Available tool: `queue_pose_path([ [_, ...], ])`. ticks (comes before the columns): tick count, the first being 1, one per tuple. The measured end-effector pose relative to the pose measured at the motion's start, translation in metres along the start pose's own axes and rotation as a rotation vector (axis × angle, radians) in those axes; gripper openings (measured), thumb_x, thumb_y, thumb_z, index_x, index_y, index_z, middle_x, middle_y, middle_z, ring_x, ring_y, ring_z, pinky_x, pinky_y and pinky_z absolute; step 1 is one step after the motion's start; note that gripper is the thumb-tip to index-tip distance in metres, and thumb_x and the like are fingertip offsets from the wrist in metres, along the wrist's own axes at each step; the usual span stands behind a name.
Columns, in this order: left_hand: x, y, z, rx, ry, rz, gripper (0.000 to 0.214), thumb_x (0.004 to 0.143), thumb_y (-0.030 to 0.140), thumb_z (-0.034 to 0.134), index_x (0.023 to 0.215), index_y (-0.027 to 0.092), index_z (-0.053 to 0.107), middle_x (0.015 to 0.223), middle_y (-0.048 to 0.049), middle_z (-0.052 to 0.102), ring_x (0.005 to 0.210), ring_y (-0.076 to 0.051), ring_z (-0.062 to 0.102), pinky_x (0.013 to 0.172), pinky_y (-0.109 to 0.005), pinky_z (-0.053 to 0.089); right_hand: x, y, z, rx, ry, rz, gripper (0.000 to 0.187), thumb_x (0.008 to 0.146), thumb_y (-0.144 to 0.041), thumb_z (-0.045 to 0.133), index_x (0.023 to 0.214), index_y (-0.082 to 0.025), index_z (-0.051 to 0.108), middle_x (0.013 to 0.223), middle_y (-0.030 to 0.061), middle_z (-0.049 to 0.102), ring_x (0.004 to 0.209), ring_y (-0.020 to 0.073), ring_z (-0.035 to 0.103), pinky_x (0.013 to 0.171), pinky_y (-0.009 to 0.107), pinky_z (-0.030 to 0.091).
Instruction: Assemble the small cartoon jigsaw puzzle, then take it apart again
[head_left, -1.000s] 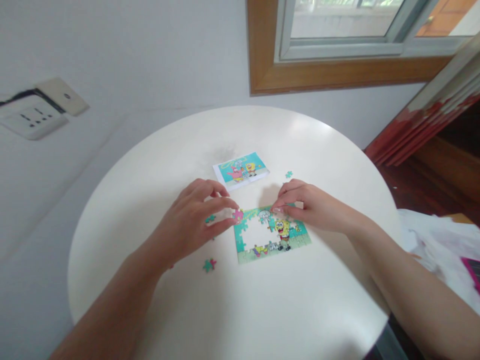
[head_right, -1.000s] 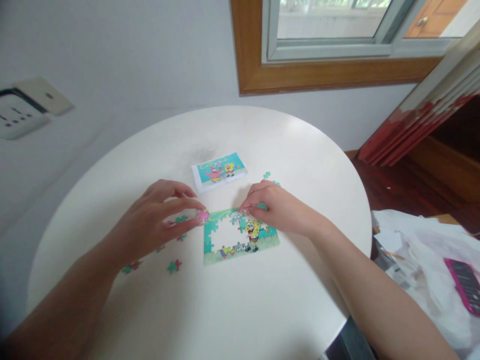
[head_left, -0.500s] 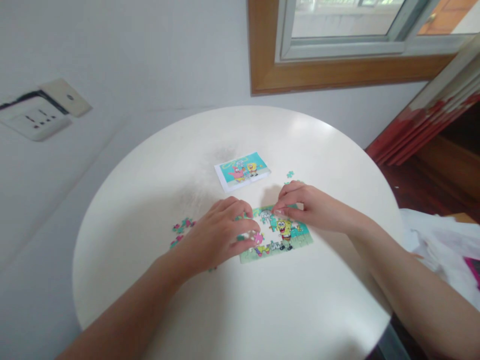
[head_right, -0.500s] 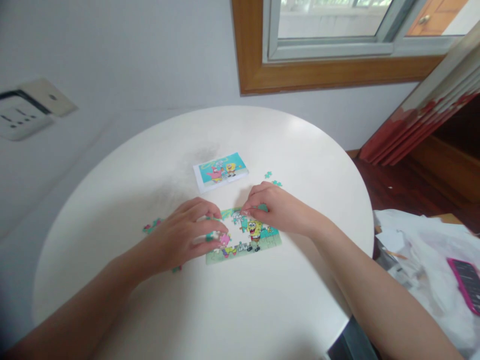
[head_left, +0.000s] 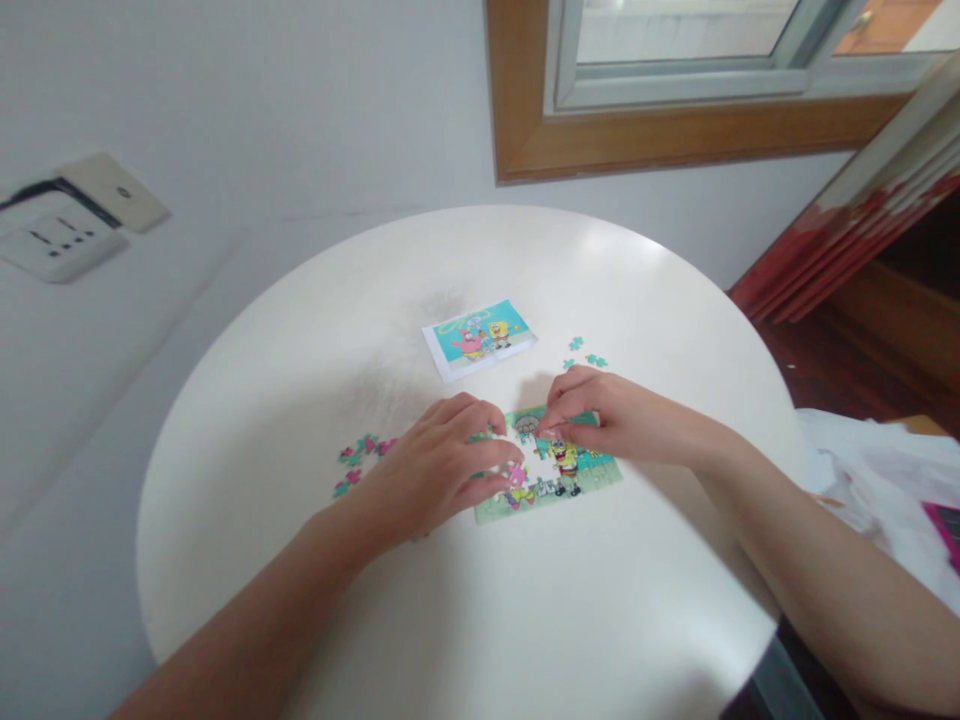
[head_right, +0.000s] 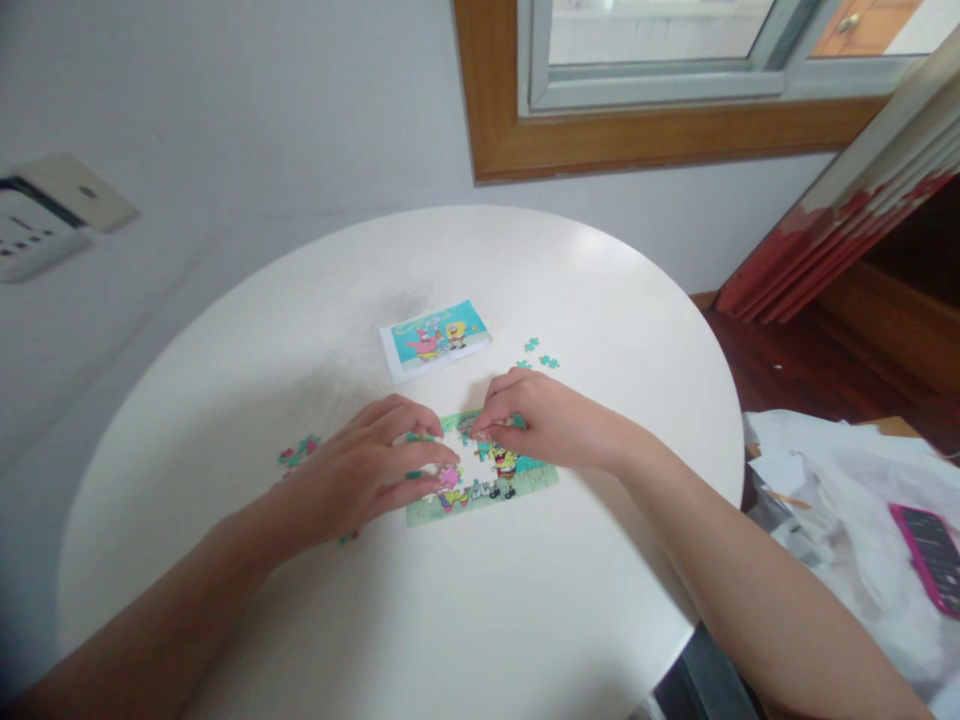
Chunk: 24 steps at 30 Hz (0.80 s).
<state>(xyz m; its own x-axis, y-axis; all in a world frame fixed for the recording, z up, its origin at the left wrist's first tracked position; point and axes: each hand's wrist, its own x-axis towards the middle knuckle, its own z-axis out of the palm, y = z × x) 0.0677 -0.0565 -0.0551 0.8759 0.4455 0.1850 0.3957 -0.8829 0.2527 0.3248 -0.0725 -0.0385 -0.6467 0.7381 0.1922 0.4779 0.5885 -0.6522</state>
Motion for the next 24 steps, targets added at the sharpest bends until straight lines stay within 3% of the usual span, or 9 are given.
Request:
queue_pose_path([
  [24, 0.0007, 0.0003, -0.0004, 0.017, -0.025, 0.060, 0.017, 0.091, 0.026, 0.060, 0.105, 0.028, 0.067, 0.109, -0.0051, 0.055, 0.106, -0.021, 0.049, 0.097, -0.038, 0.040, -0.0004, -0.0004, -0.0008, -0.003, -0.013, 0.020, 0.019, 0.087, -0.014, 0.057, 0.093, -0.018, 0.075, 0.085, 0.0050, 0.070, 0.083, 0.0161, 0.061, 0.086, 0.033, 0.045],
])
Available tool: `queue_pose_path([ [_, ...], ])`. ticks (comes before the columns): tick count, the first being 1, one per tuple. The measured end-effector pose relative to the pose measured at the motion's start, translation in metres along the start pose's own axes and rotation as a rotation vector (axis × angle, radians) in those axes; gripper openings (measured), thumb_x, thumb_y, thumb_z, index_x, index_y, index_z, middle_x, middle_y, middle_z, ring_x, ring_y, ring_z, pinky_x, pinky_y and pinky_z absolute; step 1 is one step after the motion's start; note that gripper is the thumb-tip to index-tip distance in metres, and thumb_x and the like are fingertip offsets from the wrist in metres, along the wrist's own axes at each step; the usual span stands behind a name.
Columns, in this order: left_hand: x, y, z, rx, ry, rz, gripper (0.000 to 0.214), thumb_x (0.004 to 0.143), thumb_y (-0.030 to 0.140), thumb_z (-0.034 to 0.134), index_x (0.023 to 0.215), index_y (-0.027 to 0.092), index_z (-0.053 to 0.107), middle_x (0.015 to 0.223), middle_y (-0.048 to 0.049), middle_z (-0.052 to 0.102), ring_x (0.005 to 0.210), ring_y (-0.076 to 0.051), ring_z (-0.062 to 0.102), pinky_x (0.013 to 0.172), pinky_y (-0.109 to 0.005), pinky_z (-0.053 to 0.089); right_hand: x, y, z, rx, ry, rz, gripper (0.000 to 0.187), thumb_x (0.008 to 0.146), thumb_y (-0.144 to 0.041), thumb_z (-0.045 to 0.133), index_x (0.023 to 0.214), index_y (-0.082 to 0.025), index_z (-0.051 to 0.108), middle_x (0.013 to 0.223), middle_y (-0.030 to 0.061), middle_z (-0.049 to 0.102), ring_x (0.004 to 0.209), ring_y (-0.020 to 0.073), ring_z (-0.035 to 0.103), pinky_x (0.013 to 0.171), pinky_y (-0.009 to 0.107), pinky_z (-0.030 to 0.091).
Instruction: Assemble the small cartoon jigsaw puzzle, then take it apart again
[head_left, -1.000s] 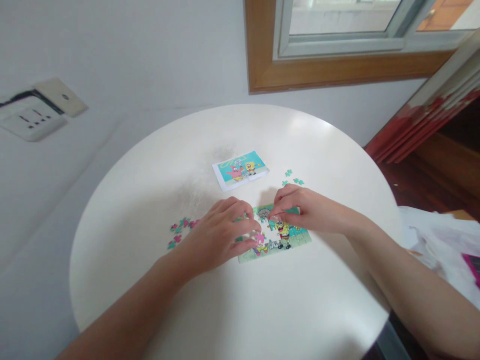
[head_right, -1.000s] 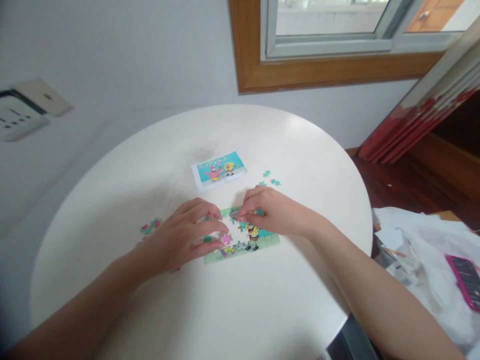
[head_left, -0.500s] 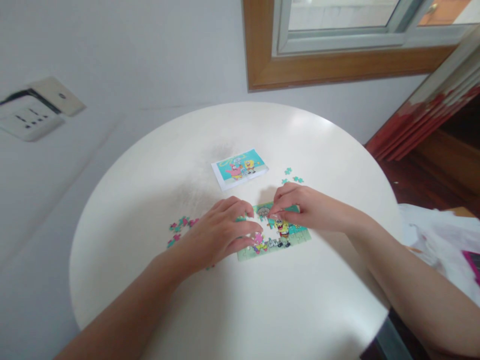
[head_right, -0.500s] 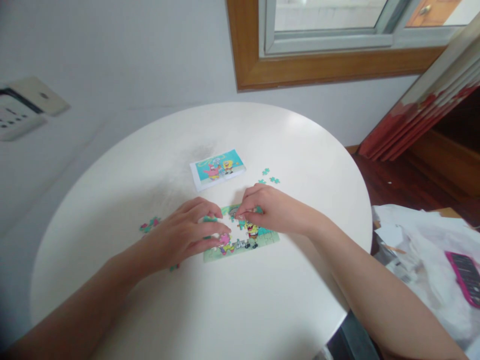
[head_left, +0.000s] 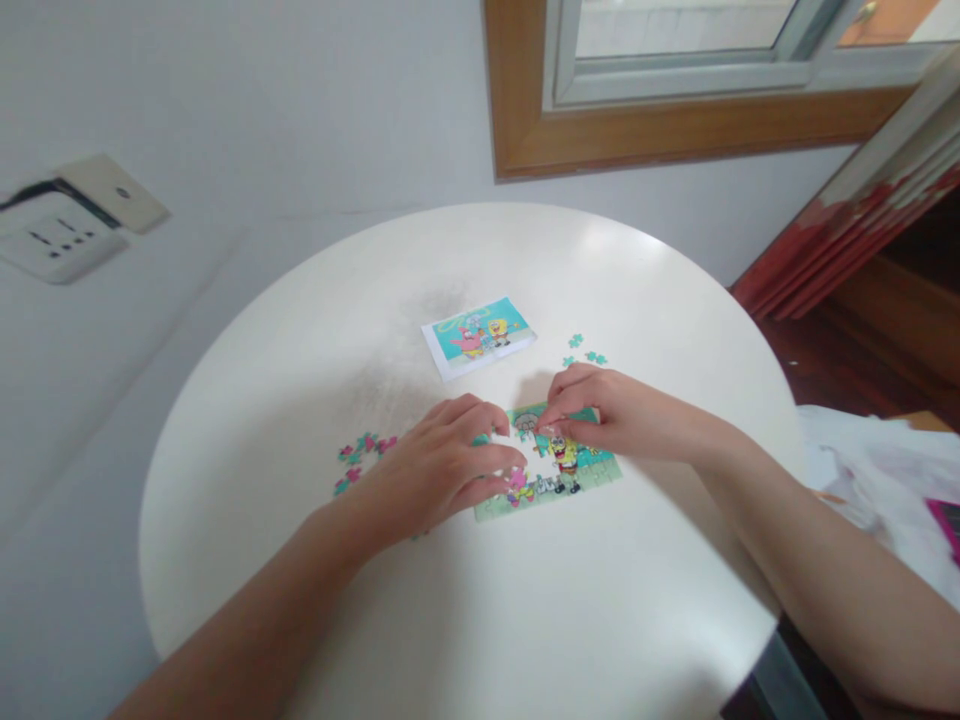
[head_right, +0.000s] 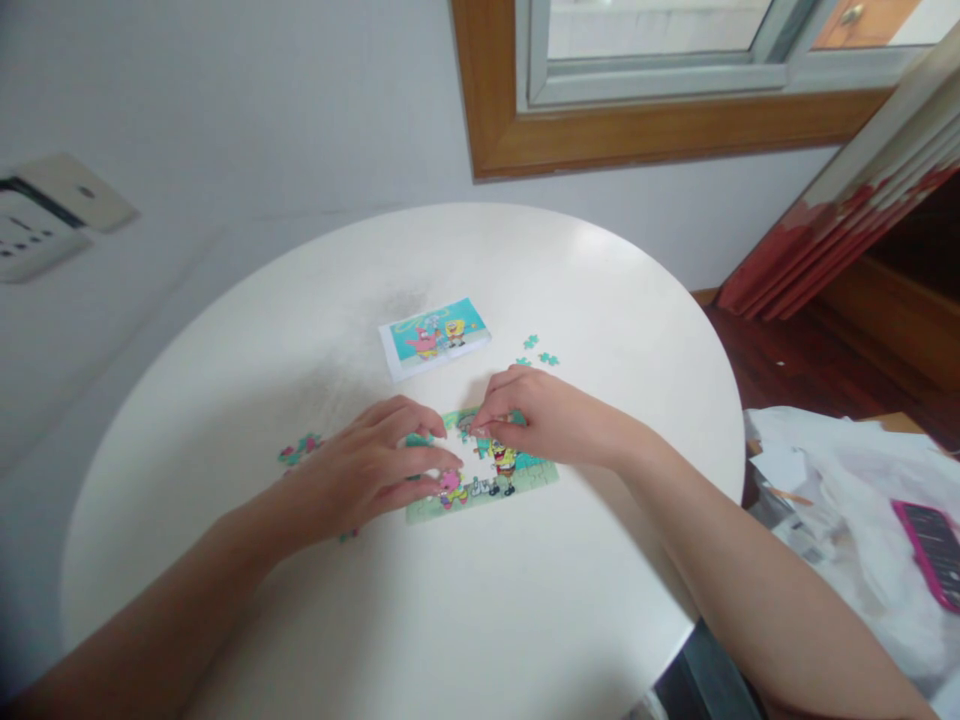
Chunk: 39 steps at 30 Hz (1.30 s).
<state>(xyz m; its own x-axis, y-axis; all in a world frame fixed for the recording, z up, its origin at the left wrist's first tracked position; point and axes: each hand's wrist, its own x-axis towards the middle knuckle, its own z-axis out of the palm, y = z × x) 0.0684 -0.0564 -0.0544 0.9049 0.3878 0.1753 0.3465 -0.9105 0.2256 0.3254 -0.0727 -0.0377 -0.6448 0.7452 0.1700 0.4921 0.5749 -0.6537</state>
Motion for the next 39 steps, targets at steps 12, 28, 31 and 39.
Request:
queue_pose_path([
  [12, 0.001, 0.001, -0.001, -0.001, -0.018, -0.016, 0.016, 0.091, 0.026, 0.060, 0.105, 0.028, 0.068, 0.110, -0.0050, 0.056, 0.105, -0.021, 0.051, 0.095, -0.036, 0.040, 0.000, 0.000, 0.000, -0.002, -0.003, -0.002, 0.021, 0.087, -0.012, 0.057, 0.094, -0.019, 0.075, 0.084, 0.0050, 0.070, 0.083, 0.0163, 0.061, 0.084, 0.033, 0.046],
  [28, 0.002, 0.007, -0.010, 0.036, 0.291, -0.100, 0.017, 0.089, 0.034, 0.063, 0.104, 0.026, 0.067, 0.100, -0.0042, 0.058, 0.094, -0.018, 0.052, 0.088, -0.034, 0.043, 0.002, -0.009, 0.003, 0.197, -0.049, 0.001, 0.021, 0.093, -0.026, 0.054, 0.088, -0.017, 0.072, 0.076, 0.0026, 0.061, 0.075, 0.0130, 0.056, 0.073, 0.026, 0.046],
  [31, 0.003, 0.009, -0.011, 0.039, 0.300, -0.099, 0.017, 0.089, 0.034, 0.064, 0.103, 0.025, 0.067, 0.099, -0.0043, 0.058, 0.094, -0.018, 0.053, 0.089, -0.035, 0.043, 0.003, -0.011, 0.004, 0.235, -0.057, 0.017, 0.019, 0.092, -0.024, 0.055, 0.088, -0.017, 0.072, 0.076, 0.0024, 0.059, 0.074, 0.0127, 0.056, 0.070, 0.025, 0.045],
  [39, 0.002, 0.010, -0.010, 0.104, 0.361, -0.102, 0.017, 0.088, 0.035, 0.065, 0.101, 0.025, 0.066, 0.099, -0.0041, 0.059, 0.094, -0.019, 0.053, 0.086, -0.036, 0.042, 0.005, -0.011, 0.009, 0.310, 0.004, 0.084, 0.017, 0.091, -0.026, 0.057, 0.087, -0.017, 0.070, 0.081, 0.0021, 0.060, 0.075, 0.0121, 0.057, 0.070, 0.025, 0.046],
])
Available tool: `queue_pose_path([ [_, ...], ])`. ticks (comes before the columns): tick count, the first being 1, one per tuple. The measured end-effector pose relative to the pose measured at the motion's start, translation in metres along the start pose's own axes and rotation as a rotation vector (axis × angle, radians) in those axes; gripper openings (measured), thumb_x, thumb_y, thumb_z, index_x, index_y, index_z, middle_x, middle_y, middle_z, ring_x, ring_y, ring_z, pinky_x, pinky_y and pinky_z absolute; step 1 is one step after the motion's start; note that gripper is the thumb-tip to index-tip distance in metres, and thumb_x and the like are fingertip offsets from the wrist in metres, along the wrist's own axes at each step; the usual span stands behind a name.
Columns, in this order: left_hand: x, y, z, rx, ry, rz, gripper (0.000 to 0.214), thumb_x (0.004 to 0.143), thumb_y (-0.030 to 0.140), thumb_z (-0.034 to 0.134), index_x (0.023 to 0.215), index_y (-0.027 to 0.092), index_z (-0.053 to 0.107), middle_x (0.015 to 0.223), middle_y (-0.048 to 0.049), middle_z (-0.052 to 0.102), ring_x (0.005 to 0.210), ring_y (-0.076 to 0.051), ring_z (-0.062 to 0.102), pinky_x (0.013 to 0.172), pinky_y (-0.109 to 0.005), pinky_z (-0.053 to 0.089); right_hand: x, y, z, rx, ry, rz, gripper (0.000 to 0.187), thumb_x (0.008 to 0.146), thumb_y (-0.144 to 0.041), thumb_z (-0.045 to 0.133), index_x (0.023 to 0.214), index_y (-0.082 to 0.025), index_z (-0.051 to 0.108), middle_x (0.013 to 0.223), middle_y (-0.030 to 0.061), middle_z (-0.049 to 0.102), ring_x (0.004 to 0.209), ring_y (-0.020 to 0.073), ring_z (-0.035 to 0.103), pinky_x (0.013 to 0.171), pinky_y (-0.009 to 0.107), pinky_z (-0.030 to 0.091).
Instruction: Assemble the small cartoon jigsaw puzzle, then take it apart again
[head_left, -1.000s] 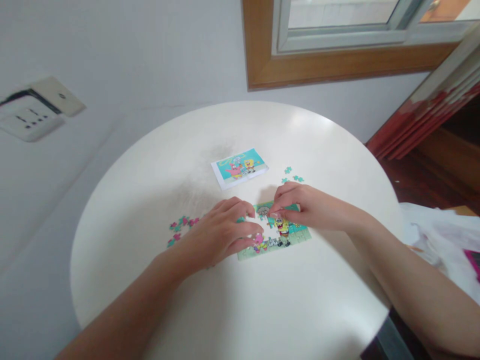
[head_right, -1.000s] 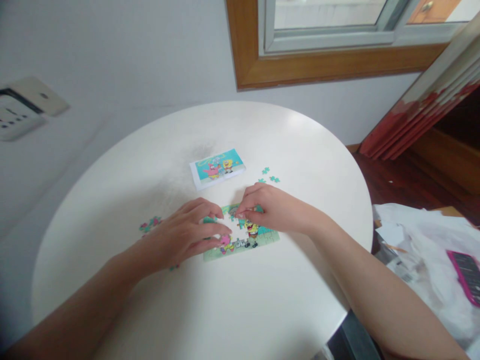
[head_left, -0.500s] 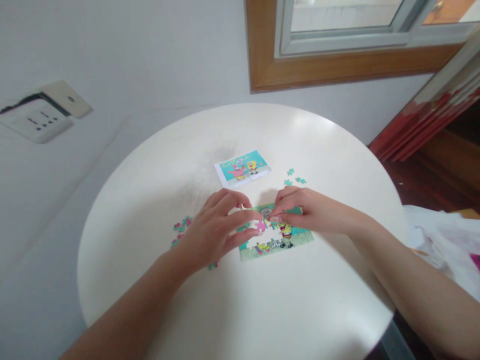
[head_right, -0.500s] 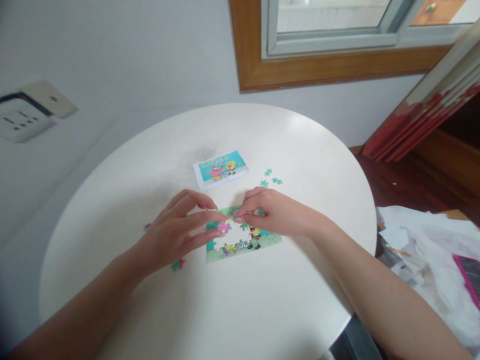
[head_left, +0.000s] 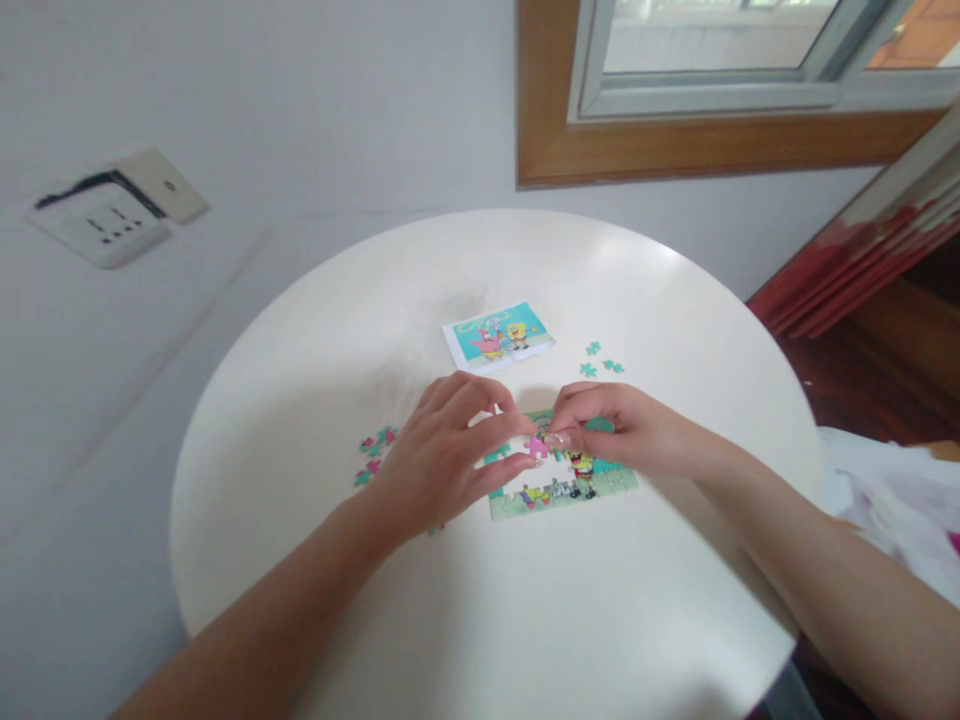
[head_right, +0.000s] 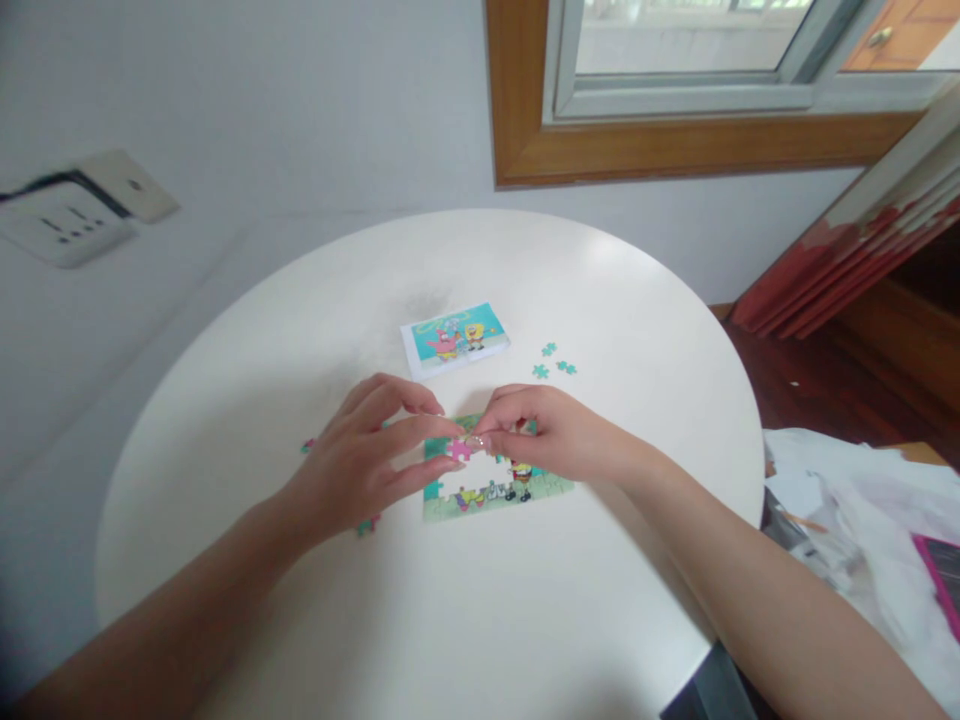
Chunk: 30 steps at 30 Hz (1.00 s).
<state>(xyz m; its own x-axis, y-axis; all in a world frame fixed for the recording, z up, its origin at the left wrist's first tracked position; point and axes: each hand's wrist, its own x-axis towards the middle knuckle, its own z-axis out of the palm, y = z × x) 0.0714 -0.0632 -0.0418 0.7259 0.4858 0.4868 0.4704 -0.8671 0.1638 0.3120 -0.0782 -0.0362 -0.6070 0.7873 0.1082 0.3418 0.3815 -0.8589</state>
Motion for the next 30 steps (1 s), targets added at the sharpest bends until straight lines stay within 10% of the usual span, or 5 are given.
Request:
queue_pose_path([
  [22, 0.001, 0.010, 0.010, 0.065, -0.010, -0.026, 0.019, 0.086, 0.039, 0.065, 0.087, 0.020, 0.063, 0.090, -0.0035, 0.059, 0.088, -0.020, 0.053, 0.080, -0.036, 0.039, 0.006, 0.005, 0.012, -0.043, 0.096, -0.002, 0.016, 0.090, -0.025, 0.057, 0.083, -0.016, 0.069, 0.077, 0.0019, 0.060, 0.072, 0.0120, 0.057, 0.071, 0.027, 0.046],
  [30, -0.001, -0.022, -0.028, 0.110, 0.010, -0.137, 0.017, 0.086, 0.040, 0.064, 0.090, 0.024, 0.068, 0.098, -0.0040, 0.058, 0.094, -0.021, 0.052, 0.089, -0.038, 0.039, 0.003, 0.005, 0.003, -0.072, 0.136, -0.029, 0.021, 0.092, -0.032, 0.057, 0.091, -0.019, 0.073, 0.082, 0.0043, 0.066, 0.078, 0.0141, 0.059, 0.074, 0.029, 0.046],
])
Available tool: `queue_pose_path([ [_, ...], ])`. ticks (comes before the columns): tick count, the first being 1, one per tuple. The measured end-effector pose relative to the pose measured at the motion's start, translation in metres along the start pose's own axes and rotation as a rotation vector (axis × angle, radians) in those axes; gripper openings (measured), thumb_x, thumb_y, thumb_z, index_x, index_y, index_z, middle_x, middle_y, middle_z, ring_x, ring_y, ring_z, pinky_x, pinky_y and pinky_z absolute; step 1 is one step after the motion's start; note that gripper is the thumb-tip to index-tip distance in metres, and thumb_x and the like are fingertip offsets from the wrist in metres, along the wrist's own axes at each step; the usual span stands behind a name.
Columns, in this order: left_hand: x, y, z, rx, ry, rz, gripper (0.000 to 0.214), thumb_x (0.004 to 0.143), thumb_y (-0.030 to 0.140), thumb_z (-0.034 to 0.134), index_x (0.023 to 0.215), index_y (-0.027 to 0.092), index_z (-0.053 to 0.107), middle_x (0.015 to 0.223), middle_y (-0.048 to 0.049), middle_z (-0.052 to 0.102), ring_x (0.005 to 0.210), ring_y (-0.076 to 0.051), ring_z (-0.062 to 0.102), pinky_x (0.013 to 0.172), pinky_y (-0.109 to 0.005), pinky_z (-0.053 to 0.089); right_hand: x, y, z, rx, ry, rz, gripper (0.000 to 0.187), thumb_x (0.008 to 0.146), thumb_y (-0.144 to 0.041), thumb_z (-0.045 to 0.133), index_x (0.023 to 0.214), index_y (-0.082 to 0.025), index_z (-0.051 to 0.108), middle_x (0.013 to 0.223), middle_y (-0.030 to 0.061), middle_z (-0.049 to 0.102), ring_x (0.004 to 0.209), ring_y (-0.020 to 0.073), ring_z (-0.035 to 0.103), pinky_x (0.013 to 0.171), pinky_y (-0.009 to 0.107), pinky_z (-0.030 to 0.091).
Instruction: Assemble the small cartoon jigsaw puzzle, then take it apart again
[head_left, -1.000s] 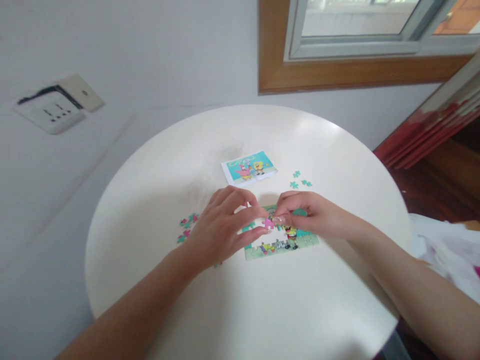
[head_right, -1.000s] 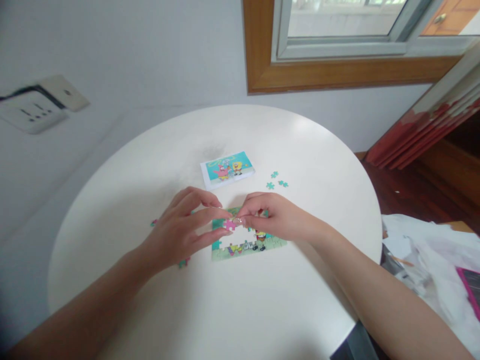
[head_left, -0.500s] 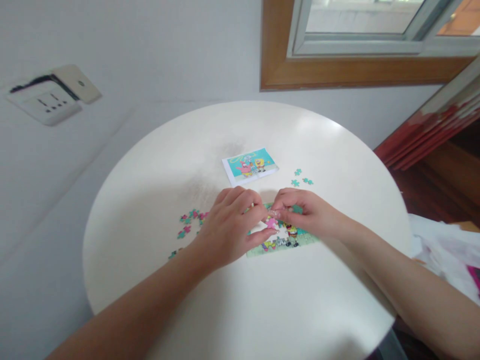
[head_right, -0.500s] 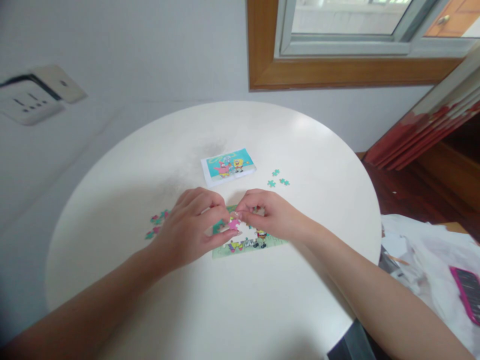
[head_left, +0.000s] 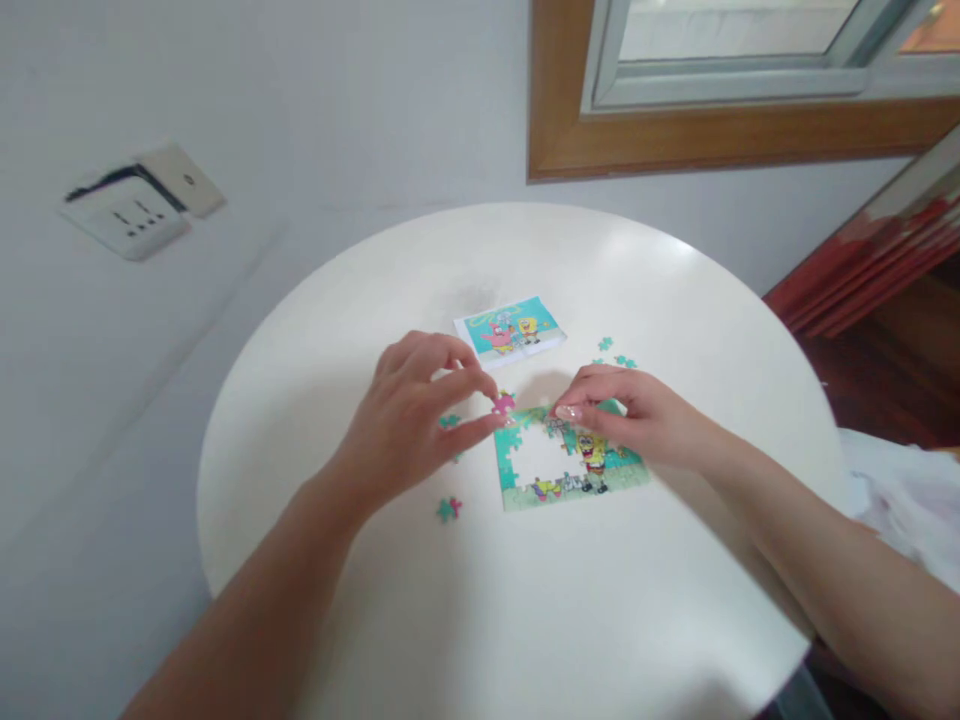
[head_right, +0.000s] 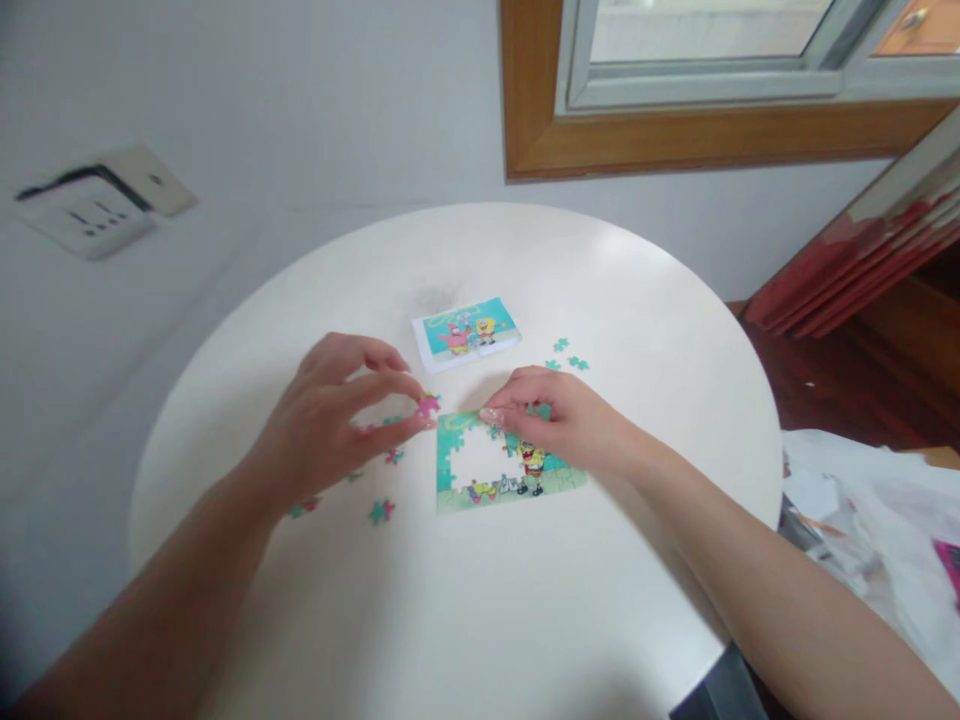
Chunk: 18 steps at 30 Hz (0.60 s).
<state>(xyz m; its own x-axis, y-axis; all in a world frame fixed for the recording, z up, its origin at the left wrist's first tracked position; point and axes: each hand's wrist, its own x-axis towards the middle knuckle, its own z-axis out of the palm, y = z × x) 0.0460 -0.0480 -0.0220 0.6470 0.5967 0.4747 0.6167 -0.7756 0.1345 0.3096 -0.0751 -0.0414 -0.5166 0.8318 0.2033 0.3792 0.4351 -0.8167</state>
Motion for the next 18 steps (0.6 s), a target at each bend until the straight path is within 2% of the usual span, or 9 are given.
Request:
queue_pose_path([
  [2, -0.003, -0.015, -0.011, 0.028, -0.052, -0.056, 0.020, 0.086, 0.042, 0.063, 0.092, 0.024, 0.069, 0.100, -0.0046, 0.058, 0.095, -0.022, 0.052, 0.090, -0.039, 0.038, -0.002, 0.002, -0.005, -0.010, 0.045, 0.015, 0.023, 0.092, -0.035, 0.057, 0.090, -0.020, 0.073, 0.083, 0.0048, 0.067, 0.080, 0.0155, 0.059, 0.075, 0.030, 0.045],
  [4, -0.007, -0.029, -0.018, 0.007, -0.166, -0.084, 0.021, 0.086, 0.043, 0.062, 0.094, 0.025, 0.071, 0.098, -0.0044, 0.058, 0.094, -0.022, 0.052, 0.088, -0.038, 0.039, -0.004, 0.005, -0.010, -0.027, 0.090, 0.038, 0.024, 0.092, -0.038, 0.055, 0.092, -0.022, 0.073, 0.084, 0.0045, 0.067, 0.079, 0.0163, 0.060, 0.072, 0.031, 0.045],
  [8, -0.014, -0.044, -0.017, -0.078, -0.331, -0.120, 0.022, 0.086, 0.040, 0.063, 0.100, 0.025, 0.071, 0.101, -0.0048, 0.057, 0.097, -0.022, 0.051, 0.090, -0.036, 0.040, -0.007, 0.010, -0.018, -0.071, 0.117, 0.074, 0.025, 0.091, -0.041, 0.055, 0.094, -0.025, 0.074, 0.085, 0.0039, 0.068, 0.080, 0.0176, 0.060, 0.071, 0.031, 0.045],
  [12, -0.014, -0.044, -0.008, -0.120, -0.385, -0.150, 0.020, 0.086, 0.037, 0.063, 0.098, 0.024, 0.072, 0.100, -0.0052, 0.057, 0.098, -0.022, 0.051, 0.091, -0.035, 0.040, -0.008, 0.016, -0.019, -0.099, 0.113, 0.103, 0.025, 0.090, -0.043, 0.056, 0.096, -0.026, 0.074, 0.089, 0.0040, 0.069, 0.083, 0.0190, 0.061, 0.074, 0.032, 0.045],
  [18, -0.014, -0.045, 0.009, -0.063, -0.377, -0.156, 0.017, 0.086, 0.033, 0.063, 0.097, 0.023, 0.072, 0.100, -0.0053, 0.057, 0.096, -0.022, 0.052, 0.089, -0.036, 0.041, -0.009, 0.025, -0.018, -0.112, 0.103, 0.142, 0.026, 0.091, -0.044, 0.055, 0.096, -0.027, 0.073, 0.092, 0.0037, 0.069, 0.086, 0.0195, 0.061, 0.076, 0.033, 0.045],
])
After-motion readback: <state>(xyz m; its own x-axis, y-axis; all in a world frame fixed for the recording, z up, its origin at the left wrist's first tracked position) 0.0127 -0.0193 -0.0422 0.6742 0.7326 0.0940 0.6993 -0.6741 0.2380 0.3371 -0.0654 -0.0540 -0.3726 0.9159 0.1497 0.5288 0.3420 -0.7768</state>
